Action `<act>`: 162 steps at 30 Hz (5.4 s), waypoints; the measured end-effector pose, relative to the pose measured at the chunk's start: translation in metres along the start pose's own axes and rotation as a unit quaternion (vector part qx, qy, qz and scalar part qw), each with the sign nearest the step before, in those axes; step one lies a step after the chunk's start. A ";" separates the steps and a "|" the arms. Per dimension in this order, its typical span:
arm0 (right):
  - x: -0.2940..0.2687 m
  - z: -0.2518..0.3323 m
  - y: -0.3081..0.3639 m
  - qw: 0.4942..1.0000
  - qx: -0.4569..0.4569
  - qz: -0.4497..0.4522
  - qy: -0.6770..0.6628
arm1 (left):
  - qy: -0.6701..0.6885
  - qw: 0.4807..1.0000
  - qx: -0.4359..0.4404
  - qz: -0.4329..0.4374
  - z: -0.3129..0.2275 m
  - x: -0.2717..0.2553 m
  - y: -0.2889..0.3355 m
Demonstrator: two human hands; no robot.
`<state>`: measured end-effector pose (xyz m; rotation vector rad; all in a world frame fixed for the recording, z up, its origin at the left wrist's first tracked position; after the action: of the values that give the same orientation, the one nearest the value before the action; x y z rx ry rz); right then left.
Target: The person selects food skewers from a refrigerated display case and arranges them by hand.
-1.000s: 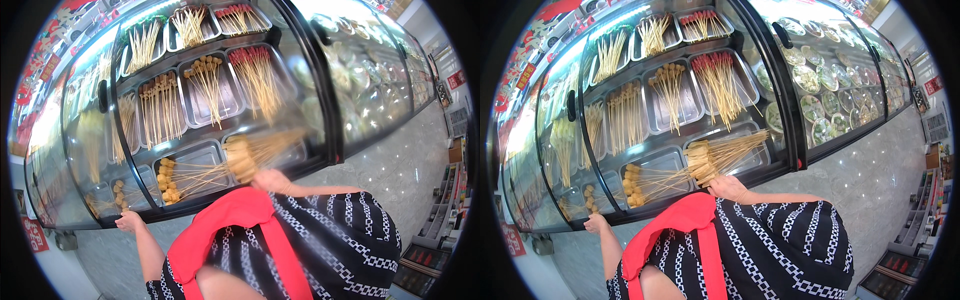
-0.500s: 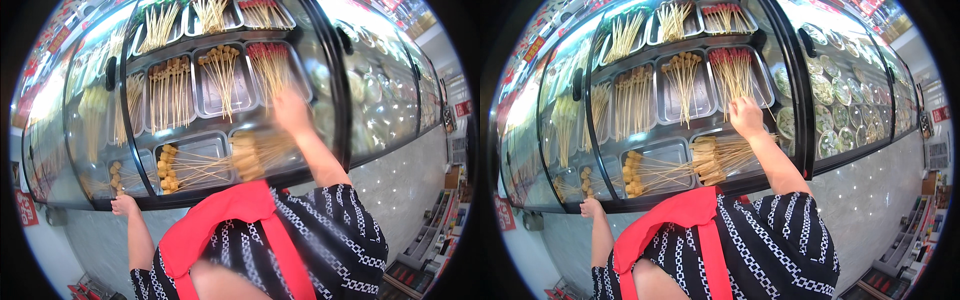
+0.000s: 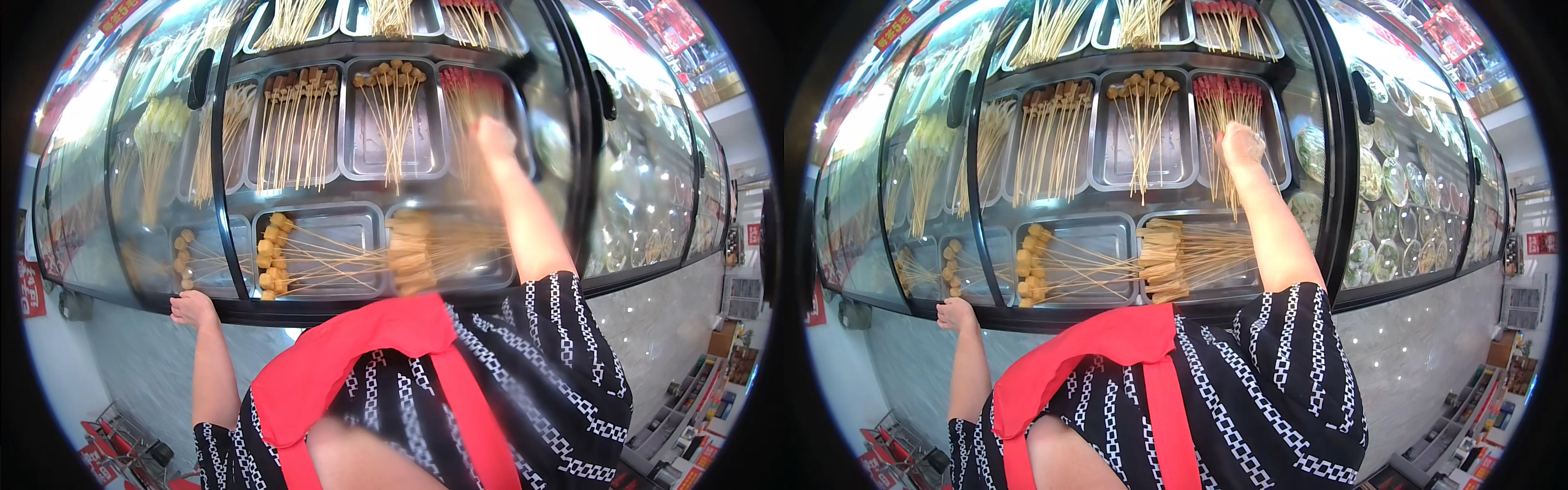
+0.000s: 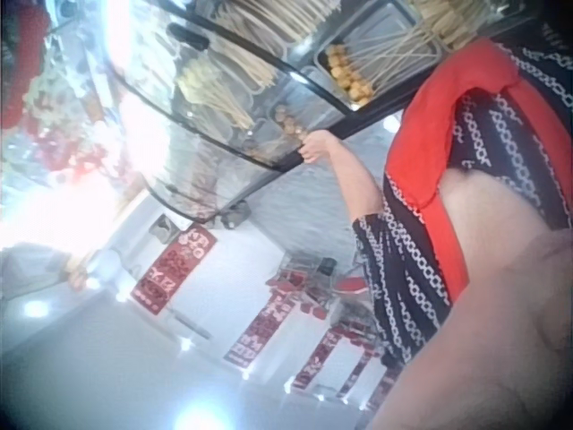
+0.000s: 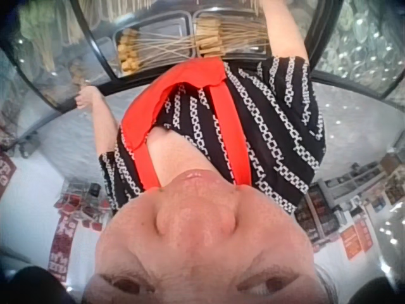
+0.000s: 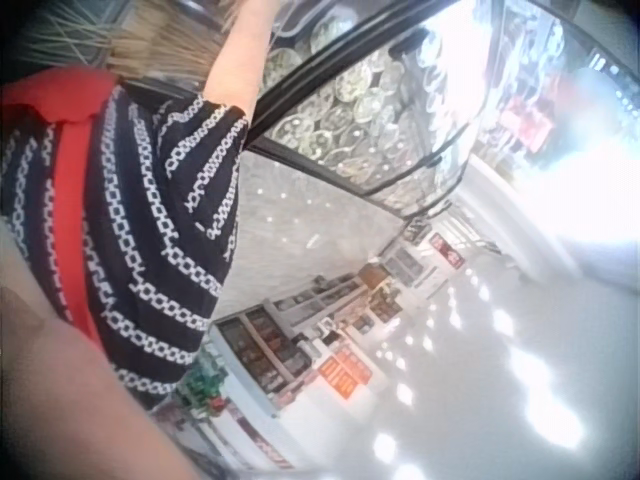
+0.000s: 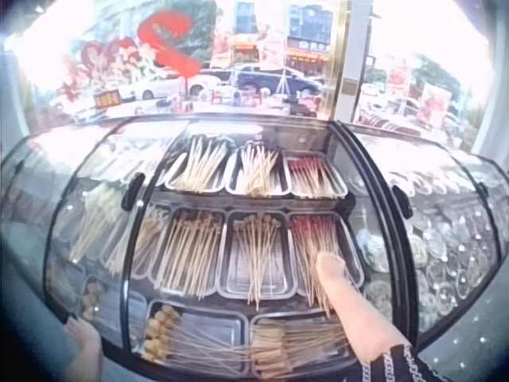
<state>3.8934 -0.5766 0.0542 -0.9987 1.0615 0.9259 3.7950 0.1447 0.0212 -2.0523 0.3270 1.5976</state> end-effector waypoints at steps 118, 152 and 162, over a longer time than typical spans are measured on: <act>0.072 -0.148 0.019 0.921 0.190 0.052 -0.337 | 0.027 0.997 0.016 -0.066 -0.006 0.004 -0.003; -0.056 0.288 0.198 0.661 -0.471 0.125 -0.571 | 0.551 0.587 0.162 0.570 -0.120 -0.128 0.230; -0.036 0.153 0.127 0.903 -0.382 -0.086 -0.177 | 0.657 0.503 -0.170 0.535 -0.013 -0.081 0.169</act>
<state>3.8033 -0.3997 0.0918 -1.4600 0.2684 1.3532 3.7013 -0.0137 0.0590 -3.2088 2.2973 -0.1832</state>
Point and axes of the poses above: each hand's wrist, its own y-axis away from the middle knuckle, its own x-axis out of the palm, z = x × y, the point moved 9 cm from there along -y, towards the middle knuckle, and after that the axes turned 8 degrees about -x, right-handed, at the moved point
